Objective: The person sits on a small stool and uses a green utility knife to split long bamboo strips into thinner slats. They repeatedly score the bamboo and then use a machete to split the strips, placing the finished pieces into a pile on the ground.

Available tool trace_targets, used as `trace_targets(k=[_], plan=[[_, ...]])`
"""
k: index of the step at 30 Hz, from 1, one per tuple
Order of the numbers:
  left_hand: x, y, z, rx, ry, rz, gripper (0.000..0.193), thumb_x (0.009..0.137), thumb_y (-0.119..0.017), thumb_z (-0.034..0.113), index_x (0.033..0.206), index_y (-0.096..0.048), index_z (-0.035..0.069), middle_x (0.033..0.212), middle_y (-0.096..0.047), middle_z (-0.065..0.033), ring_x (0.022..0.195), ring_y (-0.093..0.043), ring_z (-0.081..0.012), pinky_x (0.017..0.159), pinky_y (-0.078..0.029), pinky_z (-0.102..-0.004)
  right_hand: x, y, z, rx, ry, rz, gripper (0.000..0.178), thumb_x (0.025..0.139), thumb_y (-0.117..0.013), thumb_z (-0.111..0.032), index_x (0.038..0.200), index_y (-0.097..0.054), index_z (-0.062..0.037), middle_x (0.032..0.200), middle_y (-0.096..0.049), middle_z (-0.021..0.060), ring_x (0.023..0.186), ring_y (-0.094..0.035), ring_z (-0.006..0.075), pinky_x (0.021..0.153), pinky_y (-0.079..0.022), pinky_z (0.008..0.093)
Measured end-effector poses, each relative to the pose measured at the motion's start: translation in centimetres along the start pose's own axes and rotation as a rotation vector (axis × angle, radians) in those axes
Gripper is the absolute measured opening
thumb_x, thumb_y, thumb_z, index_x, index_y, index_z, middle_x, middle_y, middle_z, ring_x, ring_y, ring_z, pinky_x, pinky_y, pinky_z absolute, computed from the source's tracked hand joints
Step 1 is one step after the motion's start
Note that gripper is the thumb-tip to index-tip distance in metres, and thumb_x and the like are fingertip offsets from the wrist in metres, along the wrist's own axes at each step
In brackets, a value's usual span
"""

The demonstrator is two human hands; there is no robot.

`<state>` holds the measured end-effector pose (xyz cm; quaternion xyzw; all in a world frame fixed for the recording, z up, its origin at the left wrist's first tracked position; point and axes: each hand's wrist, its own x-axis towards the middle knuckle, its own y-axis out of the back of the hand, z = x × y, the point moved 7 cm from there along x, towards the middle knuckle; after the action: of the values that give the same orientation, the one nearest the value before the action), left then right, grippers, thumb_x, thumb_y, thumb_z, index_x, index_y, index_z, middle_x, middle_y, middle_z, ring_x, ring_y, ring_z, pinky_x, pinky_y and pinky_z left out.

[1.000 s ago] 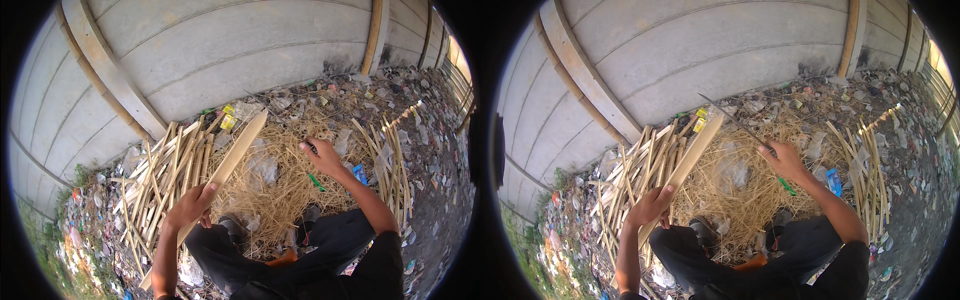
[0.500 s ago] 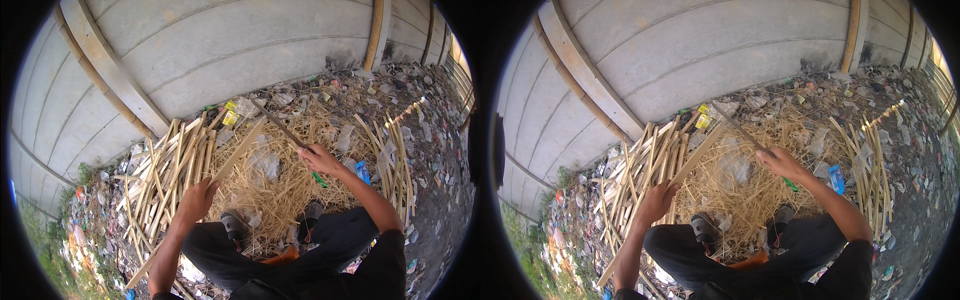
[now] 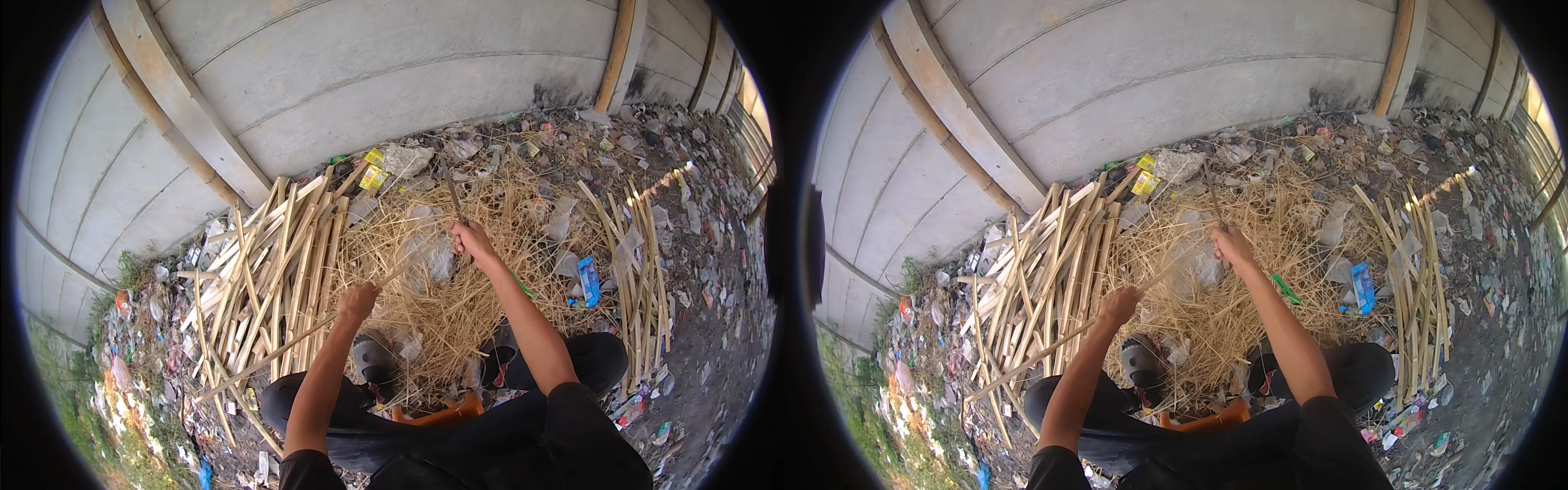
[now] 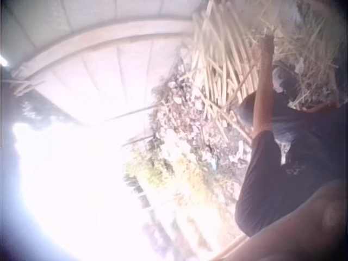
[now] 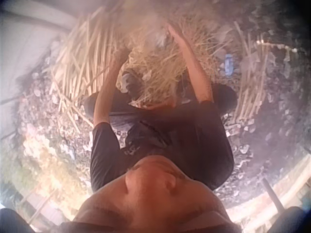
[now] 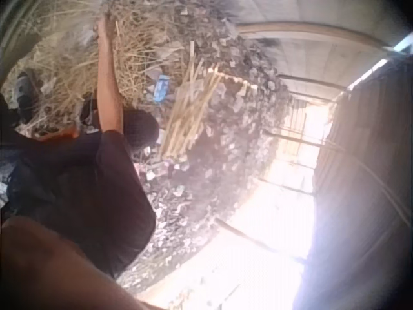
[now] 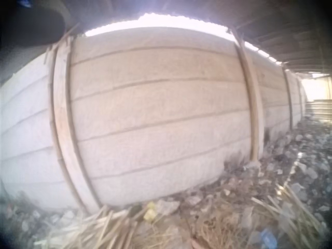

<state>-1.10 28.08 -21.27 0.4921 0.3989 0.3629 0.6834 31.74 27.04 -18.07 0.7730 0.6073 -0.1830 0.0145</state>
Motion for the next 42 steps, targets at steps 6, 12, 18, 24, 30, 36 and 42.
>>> trace_targets(k=[6, 12, 18, 24, 30, 36, 42], plan=[[-0.3, -10.0, 0.0, -0.024, 0.026, 0.071, 0.030, 0.106, -0.051, 0.034, 0.109, -0.060, 0.006, 0.085, -0.074, -0.0232, 0.080, -0.074, -0.0433, 0.070, -0.058, -0.0571, -4.9, 3.4, 19.3, -0.607, 0.013, 0.234, 0.039, 0.107, -0.056, -0.040, 0.089, -0.052, -0.0052, 0.065, -0.047, 0.0042, 0.054, -0.048, 0.0181, 0.056, -0.041, 0.0429], [-1.5, -17.0, -2.0, -0.150, 0.079, 0.132, 0.029, 0.102, -0.050, 0.027, 0.112, -0.062, 0.003, 0.086, -0.073, -0.0268, 0.077, -0.072, -0.0459, 0.071, -0.058, -0.0572, -11.4, 2.6, 22.1, -0.634, -0.031, 0.286, 0.036, 0.104, -0.061, -0.037, 0.109, -0.063, -0.0015, 0.068, -0.051, 0.0079, 0.056, -0.047, 0.0222, 0.060, -0.041, 0.0464], [-3.2, -25.5, -2.8, -0.098, -0.219, -0.206, 0.034, 0.100, -0.052, 0.027, 0.112, -0.071, 0.001, 0.105, -0.072, -0.0303, 0.097, -0.072, -0.0428, 0.082, -0.058, -0.0550, -11.6, 2.8, 23.6, -0.706, -0.105, 0.153, 0.039, 0.105, -0.058, -0.032, 0.122, -0.060, 0.0032, 0.075, -0.059, 0.0120, 0.061, -0.055, 0.0245, 0.061, -0.044, 0.0461], [-4.8, -29.8, -3.7, -0.098, -0.136, -0.230, 0.030, 0.096, -0.058, 0.023, 0.104, -0.075, 0.001, 0.109, -0.072, -0.0300, 0.107, -0.071, -0.0415, 0.090, -0.058, -0.0513, -12.3, 3.5, 24.2, -0.683, -0.056, 0.174, 0.031, 0.103, -0.059, -0.030, 0.107, -0.056, 0.0010, 0.073, -0.052, 0.0085, 0.060, -0.048, 0.0223, 0.061, -0.040, 0.0439], [-4.8, -30.1, -6.0, -0.272, 0.221, -0.321, 0.059, 0.087, -0.066, 0.053, 0.114, -0.074, 0.001, 0.118, -0.070, -0.0328, 0.117, -0.067, -0.0452, 0.100, -0.055, -0.0490, -11.3, 1.6, 22.3, -0.612, 0.028, 0.149, 0.044, 0.103, -0.061, -0.031, 0.132, -0.063, 0.0018, 0.081, -0.061, 0.0098, 0.066, -0.056, 0.0268, 0.067, -0.044, 0.0466], [-6.5, -25.9, -4.2, -0.402, 0.482, -0.269, 0.065, 0.085, -0.068, 0.060, 0.115, -0.072, 0.002, 0.117, -0.072, -0.0276, 0.114, -0.068, -0.0448, 0.099, -0.055, -0.0492, -11.1, 2.9, 25.0, -0.761, -0.196, 0.089, 0.033, 0.102, -0.061, -0.030, 0.114, -0.065, 0.0013, 0.077, -0.057, 0.0104, 0.065, -0.053, 0.0246, 0.066, -0.043, 0.0463], [-7.3, -26.0, -3.4, -0.279, 0.466, -0.065, 0.043, 0.089, -0.070, 0.042, 0.113, -0.073, 0.006, 0.112, -0.074, -0.0225, 0.105, -0.071, -0.0410, 0.091, -0.057, -0.0510, -11.0, 0.9, 21.4, -0.555, 0.127, 0.205, 0.032, 0.103, -0.060, -0.031, 0.104, -0.064, 0.0003, 0.070, -0.052, 0.0074, 0.061, -0.049, 0.0216, 0.063, -0.040, 0.0454]])
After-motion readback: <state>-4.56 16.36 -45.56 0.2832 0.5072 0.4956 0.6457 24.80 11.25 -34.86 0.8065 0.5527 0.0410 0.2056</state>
